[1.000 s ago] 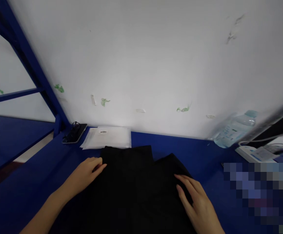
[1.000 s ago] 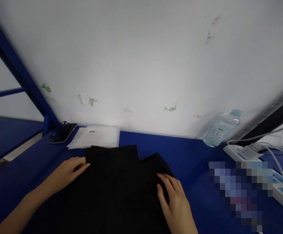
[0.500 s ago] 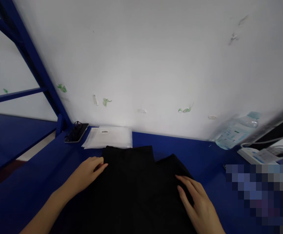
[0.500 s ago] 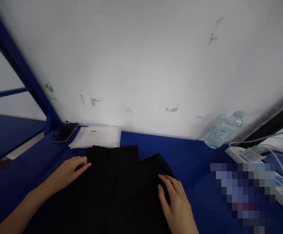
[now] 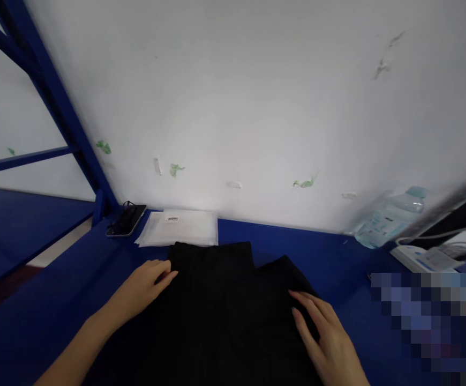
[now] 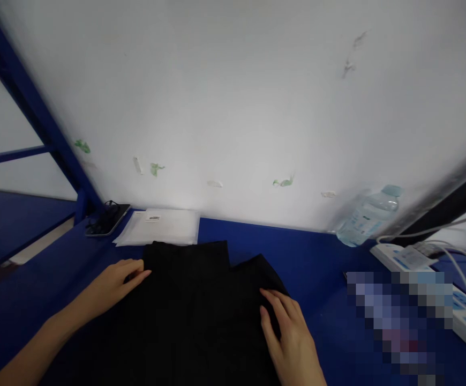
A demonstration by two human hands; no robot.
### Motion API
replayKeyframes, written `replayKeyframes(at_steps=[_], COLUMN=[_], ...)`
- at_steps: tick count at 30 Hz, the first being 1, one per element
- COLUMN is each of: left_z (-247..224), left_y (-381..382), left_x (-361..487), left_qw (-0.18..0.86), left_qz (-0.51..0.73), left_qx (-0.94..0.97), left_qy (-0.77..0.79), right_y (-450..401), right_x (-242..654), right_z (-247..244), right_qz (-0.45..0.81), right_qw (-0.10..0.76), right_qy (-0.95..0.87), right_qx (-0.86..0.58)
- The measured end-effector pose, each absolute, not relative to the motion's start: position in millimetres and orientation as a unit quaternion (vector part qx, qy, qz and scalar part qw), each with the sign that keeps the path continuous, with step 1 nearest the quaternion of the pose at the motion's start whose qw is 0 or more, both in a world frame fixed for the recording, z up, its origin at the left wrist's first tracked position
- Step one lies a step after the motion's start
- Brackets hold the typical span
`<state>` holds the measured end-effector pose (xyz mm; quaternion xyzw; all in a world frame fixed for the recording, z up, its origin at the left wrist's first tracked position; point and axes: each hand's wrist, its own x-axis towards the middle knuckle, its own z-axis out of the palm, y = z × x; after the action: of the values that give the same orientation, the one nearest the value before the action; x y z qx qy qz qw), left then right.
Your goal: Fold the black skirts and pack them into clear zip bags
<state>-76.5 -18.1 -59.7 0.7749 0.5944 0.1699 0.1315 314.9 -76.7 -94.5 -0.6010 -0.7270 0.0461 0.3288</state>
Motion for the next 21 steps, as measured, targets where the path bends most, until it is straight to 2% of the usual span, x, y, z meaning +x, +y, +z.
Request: replayKeyframes(at_steps=[21], left_z=[-62.6], left_y=[-17.2], left_x=[-78.3], left_qw=[0.128], left_qz=[0.159], left_qx=[0.778], left_qy=[0.594], right_y=[-76.4], right_x=[314.9], right_z=[-94.3], right_qz=[0.044], right_qw=[0.329], right_qy=[-0.727], right_qx=[-0.601])
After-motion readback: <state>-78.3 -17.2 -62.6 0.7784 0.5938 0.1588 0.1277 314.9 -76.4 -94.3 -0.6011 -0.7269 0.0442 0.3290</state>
